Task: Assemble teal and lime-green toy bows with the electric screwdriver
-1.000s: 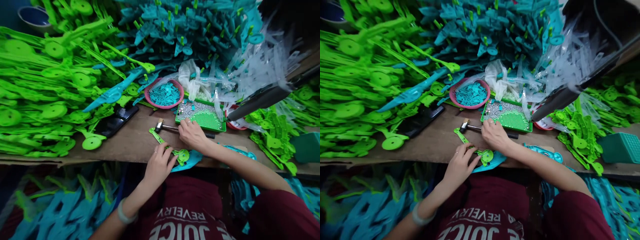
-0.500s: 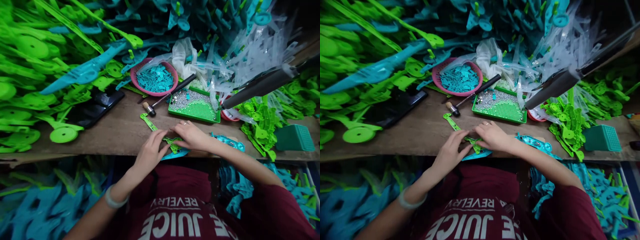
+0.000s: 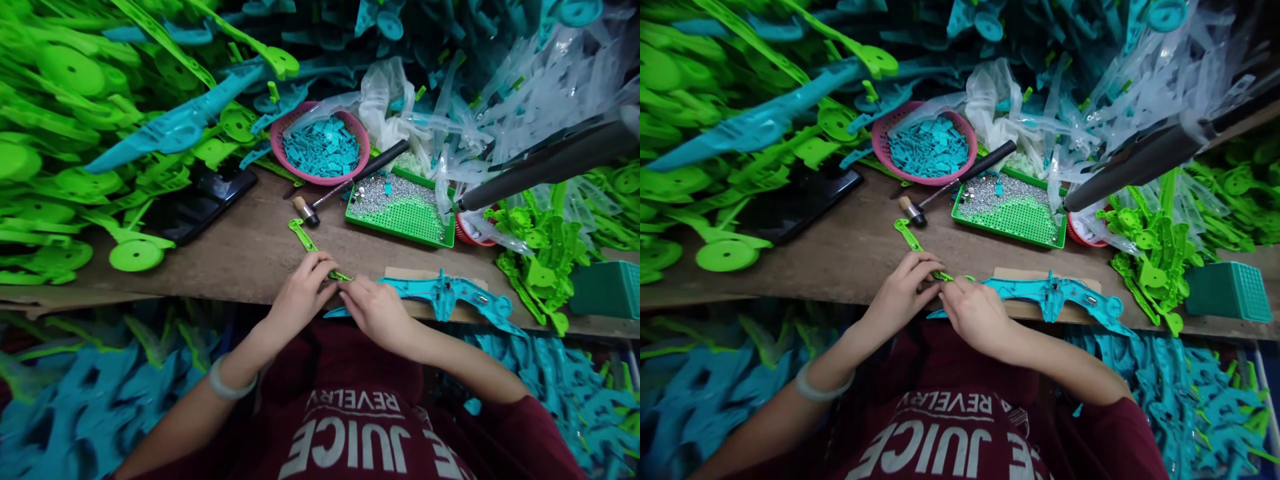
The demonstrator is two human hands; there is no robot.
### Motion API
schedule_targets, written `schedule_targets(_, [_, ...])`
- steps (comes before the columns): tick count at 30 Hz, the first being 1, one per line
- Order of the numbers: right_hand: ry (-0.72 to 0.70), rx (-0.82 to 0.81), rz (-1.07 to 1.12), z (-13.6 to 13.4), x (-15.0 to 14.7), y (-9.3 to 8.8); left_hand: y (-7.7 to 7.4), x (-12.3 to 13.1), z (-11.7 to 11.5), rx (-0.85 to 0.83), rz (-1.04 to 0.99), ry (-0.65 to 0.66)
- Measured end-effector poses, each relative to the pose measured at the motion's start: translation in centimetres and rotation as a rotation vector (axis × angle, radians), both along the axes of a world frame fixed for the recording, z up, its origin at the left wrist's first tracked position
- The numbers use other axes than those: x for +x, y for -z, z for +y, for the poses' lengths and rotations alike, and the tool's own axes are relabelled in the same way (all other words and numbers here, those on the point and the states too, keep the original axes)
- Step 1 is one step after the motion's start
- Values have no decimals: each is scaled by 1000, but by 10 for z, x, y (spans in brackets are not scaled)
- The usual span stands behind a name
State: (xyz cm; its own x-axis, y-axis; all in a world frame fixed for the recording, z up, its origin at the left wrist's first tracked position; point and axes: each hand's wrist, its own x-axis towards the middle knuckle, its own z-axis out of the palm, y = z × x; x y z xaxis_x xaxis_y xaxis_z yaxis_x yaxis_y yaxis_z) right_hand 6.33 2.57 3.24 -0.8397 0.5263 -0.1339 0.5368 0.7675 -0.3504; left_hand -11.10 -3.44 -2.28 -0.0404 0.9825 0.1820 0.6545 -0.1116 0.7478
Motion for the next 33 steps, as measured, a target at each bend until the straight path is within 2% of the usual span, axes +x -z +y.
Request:
schedule_targets(4, [-25, 15, 63, 3, 3, 12, 0, -11, 4, 24, 25, -13])
schedule_targets(9, [-44, -26, 153, 12, 15, 24, 2, -28, 9, 78, -35, 90])
schedule_targets(14, [-8, -79, 276, 12, 20, 28, 7, -32, 6, 186, 59, 132])
schedule_targets(21, [49, 20, 385, 9, 21, 33, -1, -37, 17, 92, 24, 175])
schedule_targets(25, [-14, 115, 372, 8, 22, 36, -7, -43, 26, 37, 74, 220])
schedule_targets(28, [-28, 129, 341, 7, 23, 36, -6, -47, 23, 53, 157, 290])
schedule_targets(33, [64, 139, 229, 1, 17, 28, -7, -48, 13, 123, 325, 326])
